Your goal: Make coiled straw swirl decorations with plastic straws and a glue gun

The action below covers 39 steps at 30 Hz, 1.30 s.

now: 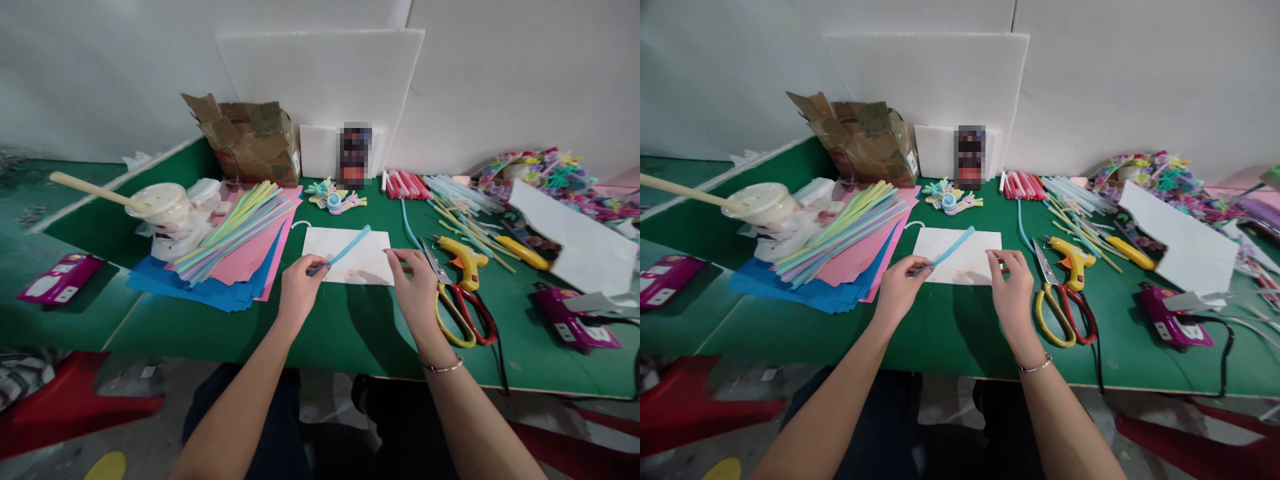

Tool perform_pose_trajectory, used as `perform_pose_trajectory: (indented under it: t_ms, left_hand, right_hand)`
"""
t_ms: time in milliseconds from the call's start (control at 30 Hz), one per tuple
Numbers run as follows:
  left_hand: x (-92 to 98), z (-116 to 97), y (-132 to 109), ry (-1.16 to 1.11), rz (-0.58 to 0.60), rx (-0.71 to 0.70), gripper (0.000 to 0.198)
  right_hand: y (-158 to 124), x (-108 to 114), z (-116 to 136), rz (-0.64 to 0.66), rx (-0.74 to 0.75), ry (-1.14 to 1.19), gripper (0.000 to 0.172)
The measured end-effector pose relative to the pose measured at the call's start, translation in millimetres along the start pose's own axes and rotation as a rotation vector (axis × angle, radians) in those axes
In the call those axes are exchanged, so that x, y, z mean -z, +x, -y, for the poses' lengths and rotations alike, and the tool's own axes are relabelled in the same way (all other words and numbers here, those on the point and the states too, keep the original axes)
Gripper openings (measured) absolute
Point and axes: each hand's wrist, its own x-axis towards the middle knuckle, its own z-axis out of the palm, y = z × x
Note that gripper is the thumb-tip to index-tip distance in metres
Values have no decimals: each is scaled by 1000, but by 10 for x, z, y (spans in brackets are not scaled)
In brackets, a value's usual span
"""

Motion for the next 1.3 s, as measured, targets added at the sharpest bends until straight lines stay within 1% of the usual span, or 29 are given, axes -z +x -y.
perform_pose_trajectory:
  t_ms: [33,67,133,167,200,233,300,367,467,533,600,700,833,1000,1200,1267,1300]
  left_hand:
    - [-12,-6,3,-35,0,33,5]
    - [-25,-13,5,-61,9,57,5]
    - [-51,-29,1,-91,65,63,5]
    - [-62,-38,-5,-99,103,52,5]
    - [-71,-49,-13,-106,141,39,5]
    - [-78,-59,-22,-111,176,24,6]
    - [-85,-80,-40,-115,219,0,9]
    - [-85,-96,-53,-114,223,-14,14]
    - [-80,-108,-60,-110,190,-13,15]
    - [-81,-112,-62,-94,159,-18,11]
    - [-86,-114,-64,-74,141,-30,8]
    - [-98,-105,-66,-70,146,-33,8]
    - [-113,-56,-53,-121,149,-10,6]
    - [-122,-11,-41,-206,134,43,6]
    - [-113,-50,-52,-209,153,34,6]
    - [-113,-70,-59,-200,155,19,6]
    - [-114,-81,-63,-195,160,8,6]
  right_hand:
    - [3,-18,-10,55,-69,61,24]
    - [4,-42,-20,136,-142,134,26]
    - [-4,-95,-27,338,-279,298,31]
    - [-12,-117,-21,416,-336,382,33]
    - [-20,-132,-9,466,-383,459,34]
    - [-26,-140,6,478,-419,526,34]
    - [-29,-135,31,424,-473,620,33]
    - [-13,-111,37,322,-524,672,32]
    - [26,-68,13,208,-598,716,31]
    - [44,-52,-5,182,-626,747,31]
    - [47,-54,-9,185,-643,778,32]
    - [27,-76,7,221,-648,788,35]
    - [-5,-101,39,278,-609,735,35]
    - [-14,-117,56,243,-552,700,33]
    - [-10,-121,51,208,-548,721,32]
    - [-10,-120,48,226,-547,738,33]
    - [-14,-122,47,255,-544,743,32]
